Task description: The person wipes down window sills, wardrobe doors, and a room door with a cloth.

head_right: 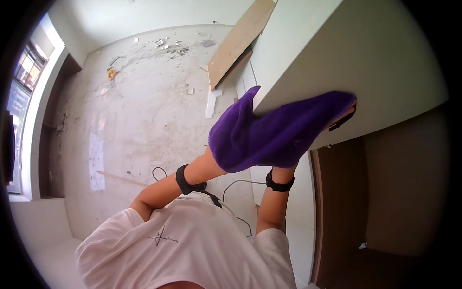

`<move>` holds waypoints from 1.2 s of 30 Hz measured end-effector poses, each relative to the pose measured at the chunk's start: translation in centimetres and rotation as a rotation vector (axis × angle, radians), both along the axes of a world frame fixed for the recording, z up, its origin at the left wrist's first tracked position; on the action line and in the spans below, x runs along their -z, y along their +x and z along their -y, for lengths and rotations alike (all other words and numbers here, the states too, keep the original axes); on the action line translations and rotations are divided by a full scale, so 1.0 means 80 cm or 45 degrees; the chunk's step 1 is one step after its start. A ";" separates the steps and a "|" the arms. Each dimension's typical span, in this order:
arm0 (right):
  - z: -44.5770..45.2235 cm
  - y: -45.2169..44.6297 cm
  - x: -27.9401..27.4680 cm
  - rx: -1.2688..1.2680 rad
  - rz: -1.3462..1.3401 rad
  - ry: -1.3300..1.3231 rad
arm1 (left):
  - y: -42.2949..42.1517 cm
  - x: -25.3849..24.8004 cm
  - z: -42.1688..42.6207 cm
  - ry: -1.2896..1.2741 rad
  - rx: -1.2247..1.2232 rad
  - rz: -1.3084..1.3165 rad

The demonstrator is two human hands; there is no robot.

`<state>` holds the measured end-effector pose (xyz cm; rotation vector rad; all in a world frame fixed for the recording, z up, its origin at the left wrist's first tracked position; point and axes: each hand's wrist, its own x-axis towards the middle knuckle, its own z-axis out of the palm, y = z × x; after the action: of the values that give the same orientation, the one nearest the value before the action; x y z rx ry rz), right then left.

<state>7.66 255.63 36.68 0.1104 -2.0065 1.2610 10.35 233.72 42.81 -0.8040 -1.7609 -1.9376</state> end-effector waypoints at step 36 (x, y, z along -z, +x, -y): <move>-0.202 -0.011 -0.055 -0.058 -0.278 -0.047 | -0.007 -0.013 -0.177 -0.555 -1.070 -0.497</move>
<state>6.78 271.77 41.10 0.2663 -1.8022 1.2568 9.78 247.91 43.86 -0.4062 -1.8585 -0.8151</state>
